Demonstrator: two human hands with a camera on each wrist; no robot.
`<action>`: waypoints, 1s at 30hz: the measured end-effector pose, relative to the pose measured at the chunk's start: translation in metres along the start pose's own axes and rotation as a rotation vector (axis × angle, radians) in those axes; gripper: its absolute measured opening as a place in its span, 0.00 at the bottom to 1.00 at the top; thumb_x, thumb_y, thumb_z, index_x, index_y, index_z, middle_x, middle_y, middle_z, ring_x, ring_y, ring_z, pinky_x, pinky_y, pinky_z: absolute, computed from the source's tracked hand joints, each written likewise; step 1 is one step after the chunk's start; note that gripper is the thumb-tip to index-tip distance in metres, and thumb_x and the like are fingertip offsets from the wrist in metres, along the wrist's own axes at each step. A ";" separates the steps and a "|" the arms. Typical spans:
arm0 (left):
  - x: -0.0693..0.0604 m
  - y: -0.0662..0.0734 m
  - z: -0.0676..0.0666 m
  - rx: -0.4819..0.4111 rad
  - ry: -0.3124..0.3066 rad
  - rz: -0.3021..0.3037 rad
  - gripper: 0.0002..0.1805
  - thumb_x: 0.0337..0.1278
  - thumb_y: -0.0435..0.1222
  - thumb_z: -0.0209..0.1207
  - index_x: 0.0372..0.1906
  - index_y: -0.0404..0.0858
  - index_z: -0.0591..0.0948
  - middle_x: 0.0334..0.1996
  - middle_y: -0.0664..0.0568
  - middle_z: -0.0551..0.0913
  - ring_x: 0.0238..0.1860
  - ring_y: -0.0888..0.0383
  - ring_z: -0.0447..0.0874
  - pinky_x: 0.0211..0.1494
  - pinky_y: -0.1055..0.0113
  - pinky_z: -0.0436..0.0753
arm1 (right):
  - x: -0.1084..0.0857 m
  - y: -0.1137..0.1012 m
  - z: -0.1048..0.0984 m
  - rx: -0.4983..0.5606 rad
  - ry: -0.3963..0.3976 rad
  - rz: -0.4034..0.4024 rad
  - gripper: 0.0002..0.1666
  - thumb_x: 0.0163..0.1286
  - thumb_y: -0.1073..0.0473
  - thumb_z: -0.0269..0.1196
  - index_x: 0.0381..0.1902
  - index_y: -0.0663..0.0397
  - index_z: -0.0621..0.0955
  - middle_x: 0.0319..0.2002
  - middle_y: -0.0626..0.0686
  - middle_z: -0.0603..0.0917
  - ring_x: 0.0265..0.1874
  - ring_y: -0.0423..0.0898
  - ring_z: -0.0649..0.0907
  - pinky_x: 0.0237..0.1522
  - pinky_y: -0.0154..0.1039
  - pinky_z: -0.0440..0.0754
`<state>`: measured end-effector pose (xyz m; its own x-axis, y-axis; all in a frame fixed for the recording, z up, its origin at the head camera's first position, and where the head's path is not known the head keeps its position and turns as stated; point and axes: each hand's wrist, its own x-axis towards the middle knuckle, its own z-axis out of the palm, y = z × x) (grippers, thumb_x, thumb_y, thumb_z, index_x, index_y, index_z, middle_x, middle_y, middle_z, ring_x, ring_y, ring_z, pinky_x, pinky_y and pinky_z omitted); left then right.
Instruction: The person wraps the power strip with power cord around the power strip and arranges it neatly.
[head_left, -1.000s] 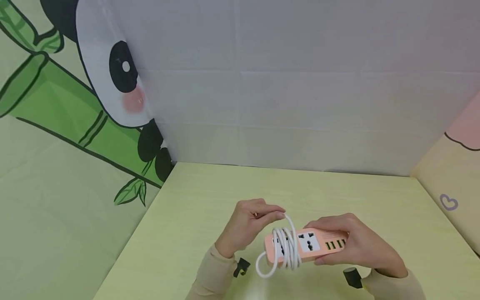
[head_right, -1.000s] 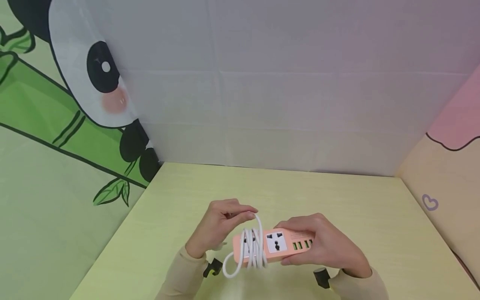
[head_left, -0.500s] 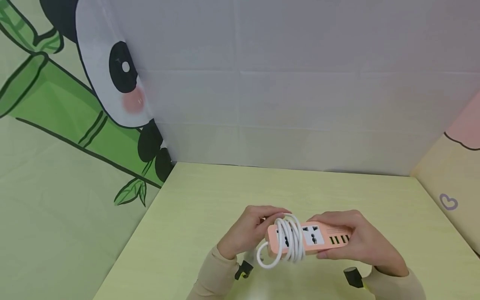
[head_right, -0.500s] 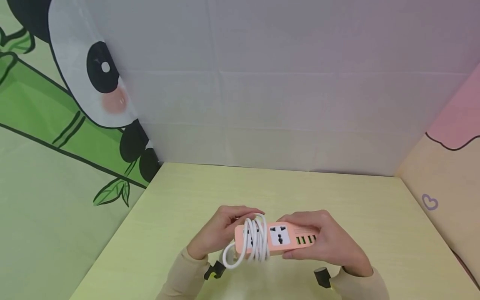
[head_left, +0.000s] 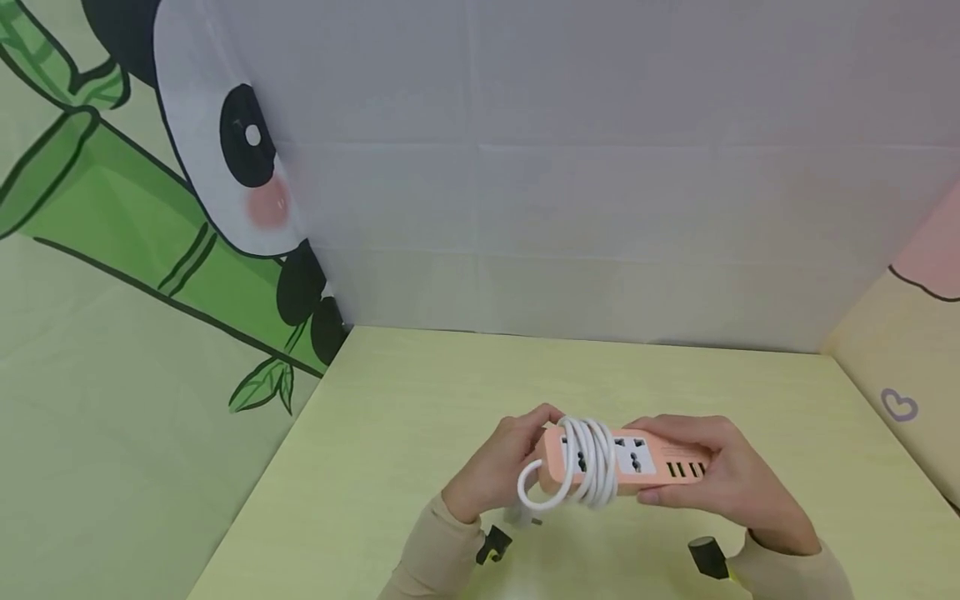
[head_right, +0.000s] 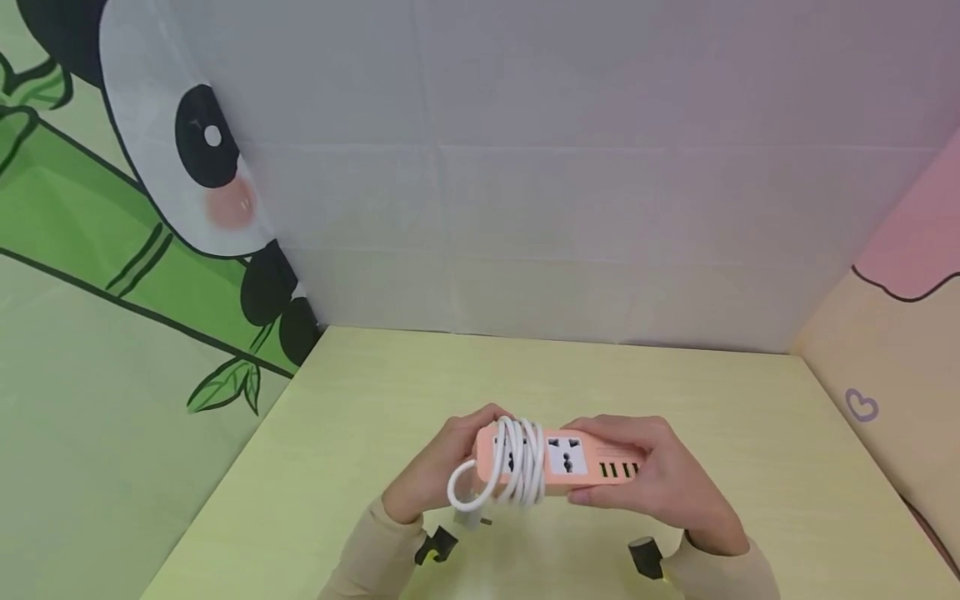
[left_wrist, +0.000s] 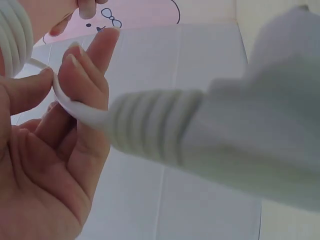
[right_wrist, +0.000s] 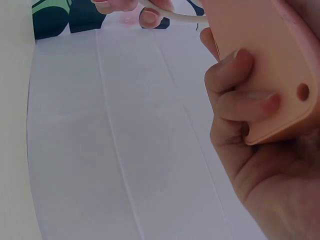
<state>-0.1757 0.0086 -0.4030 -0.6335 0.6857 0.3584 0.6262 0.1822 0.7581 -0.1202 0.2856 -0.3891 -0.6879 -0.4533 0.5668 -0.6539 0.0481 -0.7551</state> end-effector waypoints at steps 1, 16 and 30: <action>0.000 0.000 0.001 0.006 0.003 0.010 0.13 0.64 0.35 0.66 0.51 0.40 0.78 0.30 0.51 0.87 0.27 0.73 0.72 0.36 0.77 0.77 | 0.000 0.000 0.000 0.004 0.005 0.002 0.39 0.45 0.82 0.74 0.59 0.69 0.79 0.49 0.55 0.87 0.36 0.43 0.83 0.34 0.33 0.82; 0.003 0.002 0.017 -0.097 0.009 -0.149 0.13 0.73 0.38 0.59 0.33 0.34 0.82 0.19 0.42 0.82 0.19 0.69 0.75 0.28 0.76 0.79 | 0.001 -0.002 -0.004 -0.106 0.098 0.186 0.35 0.50 0.77 0.76 0.59 0.65 0.81 0.50 0.45 0.89 0.33 0.39 0.84 0.32 0.33 0.82; 0.005 0.010 0.022 -0.011 -0.042 -0.296 0.09 0.78 0.39 0.52 0.44 0.41 0.81 0.24 0.50 0.87 0.16 0.61 0.77 0.26 0.75 0.75 | -0.001 -0.001 -0.010 -0.157 0.134 0.249 0.33 0.54 0.73 0.76 0.60 0.60 0.82 0.49 0.48 0.89 0.33 0.41 0.83 0.33 0.33 0.82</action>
<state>-0.1624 0.0298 -0.4054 -0.7681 0.6328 0.0982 0.4120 0.3709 0.8323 -0.1218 0.2952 -0.3855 -0.8614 -0.2895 0.4174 -0.4938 0.2844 -0.8217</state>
